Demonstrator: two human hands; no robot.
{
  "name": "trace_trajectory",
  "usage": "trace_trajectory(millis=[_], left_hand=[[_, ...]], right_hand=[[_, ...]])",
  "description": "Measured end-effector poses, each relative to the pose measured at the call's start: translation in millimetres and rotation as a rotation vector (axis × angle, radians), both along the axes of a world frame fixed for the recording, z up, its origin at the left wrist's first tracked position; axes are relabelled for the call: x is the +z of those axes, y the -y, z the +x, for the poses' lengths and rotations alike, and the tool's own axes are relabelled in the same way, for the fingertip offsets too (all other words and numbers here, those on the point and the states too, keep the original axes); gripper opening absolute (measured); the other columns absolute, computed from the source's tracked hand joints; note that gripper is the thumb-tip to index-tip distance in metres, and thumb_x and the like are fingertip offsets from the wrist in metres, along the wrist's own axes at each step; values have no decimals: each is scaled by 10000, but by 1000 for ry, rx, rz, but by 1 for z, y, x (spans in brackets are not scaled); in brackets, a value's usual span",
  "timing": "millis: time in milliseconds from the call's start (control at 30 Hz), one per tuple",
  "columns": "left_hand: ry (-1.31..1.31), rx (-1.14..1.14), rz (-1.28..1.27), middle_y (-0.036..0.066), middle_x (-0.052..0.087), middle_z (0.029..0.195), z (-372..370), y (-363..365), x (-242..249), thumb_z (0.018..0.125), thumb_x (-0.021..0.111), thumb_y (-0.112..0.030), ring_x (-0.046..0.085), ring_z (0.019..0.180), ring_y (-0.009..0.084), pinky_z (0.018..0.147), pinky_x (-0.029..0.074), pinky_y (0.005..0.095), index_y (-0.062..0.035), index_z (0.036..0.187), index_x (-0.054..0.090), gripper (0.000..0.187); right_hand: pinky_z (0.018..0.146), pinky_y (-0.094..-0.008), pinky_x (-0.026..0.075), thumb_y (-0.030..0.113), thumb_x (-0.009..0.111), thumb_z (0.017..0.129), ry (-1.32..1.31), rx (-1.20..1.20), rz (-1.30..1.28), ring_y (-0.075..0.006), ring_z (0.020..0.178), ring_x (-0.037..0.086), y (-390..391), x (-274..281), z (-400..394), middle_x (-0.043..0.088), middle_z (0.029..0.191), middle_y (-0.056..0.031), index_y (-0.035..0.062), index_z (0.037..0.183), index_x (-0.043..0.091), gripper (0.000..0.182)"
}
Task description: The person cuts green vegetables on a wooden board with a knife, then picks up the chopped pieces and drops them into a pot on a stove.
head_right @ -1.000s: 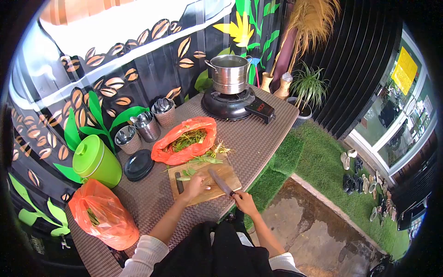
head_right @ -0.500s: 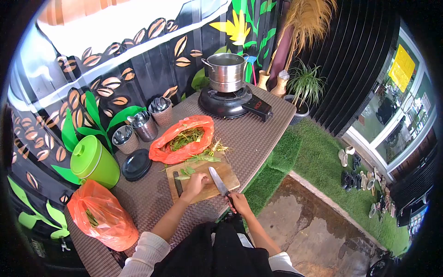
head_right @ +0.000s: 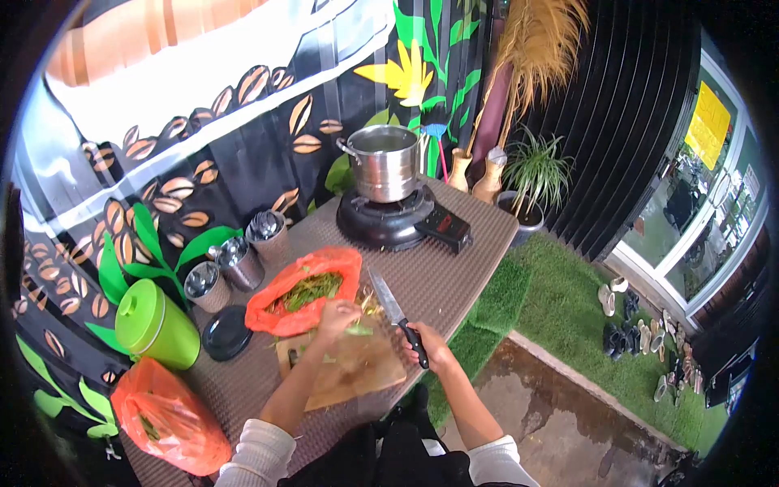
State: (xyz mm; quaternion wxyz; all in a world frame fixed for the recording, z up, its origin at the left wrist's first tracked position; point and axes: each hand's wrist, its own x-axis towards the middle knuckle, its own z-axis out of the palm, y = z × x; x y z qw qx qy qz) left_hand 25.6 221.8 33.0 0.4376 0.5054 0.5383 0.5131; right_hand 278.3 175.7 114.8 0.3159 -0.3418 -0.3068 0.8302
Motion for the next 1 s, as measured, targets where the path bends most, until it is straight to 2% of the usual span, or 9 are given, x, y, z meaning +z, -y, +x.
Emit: trace_trajectory(millis=[100,300,367,433,567,733,800,867,1000], left_hand=[[137,-83,181,47,662,762,14,-79,90,767,622,-15,577,608,75,510,446,208,-8,850,655,89],[270,172,404,67,677,774,48,-270,216,762,641,10,628,653,107,571,490,213,23,867,682,113],[258,229,438,85,684,749,52,-323,222,743,657,20,644,652,125,580,501,224,22,831,690,94],[-148,388,455,120,693,766,53,-362,222,696,684,20,670,687,157,628,519,241,19,818,698,123],[-413,393,455,154,687,796,60,-377,228,656,670,32,678,706,193,672,528,272,4,826,700,175],[-380,399,549,155,687,821,59,-401,207,706,622,39,683,722,200,655,529,267,13,822,693,139],[-156,297,445,158,687,826,63,-401,209,720,564,69,684,754,210,668,535,282,16,836,692,181],[-258,280,381,172,682,841,65,-393,216,731,545,77,685,757,230,679,539,303,14,846,693,198],[-673,350,639,178,673,825,65,-387,214,748,606,2,673,700,275,650,529,328,-17,851,699,140]], right_hand=[[361,-250,323,271,318,945,5,-7,77,-104,384,367,-78,42,10,429,557,-10,-1,985,506,333],[376,-268,334,260,371,940,-37,-71,298,-120,411,397,-255,127,12,439,584,-33,-12,996,507,309],[382,-274,342,240,379,938,-2,-92,359,-129,422,415,-307,142,6,450,595,-43,-18,972,511,291],[378,-280,346,209,386,935,41,-115,373,-136,419,418,-350,146,-1,458,593,-43,-23,924,523,270],[375,-259,353,229,400,945,177,-81,502,-116,431,435,-400,129,-1,471,586,-32,-5,906,531,271],[342,-240,322,235,398,951,127,-25,445,-107,412,419,-398,122,31,477,584,-38,-19,922,533,289],[340,-241,324,231,401,948,163,4,407,-104,394,406,-385,124,51,475,578,-40,-33,936,537,298],[338,-242,322,227,401,947,176,16,417,-103,386,400,-371,121,73,474,573,-41,-40,940,538,300],[333,-243,317,216,401,941,232,-47,420,-105,369,392,-341,111,106,466,561,-42,-57,950,537,305]])
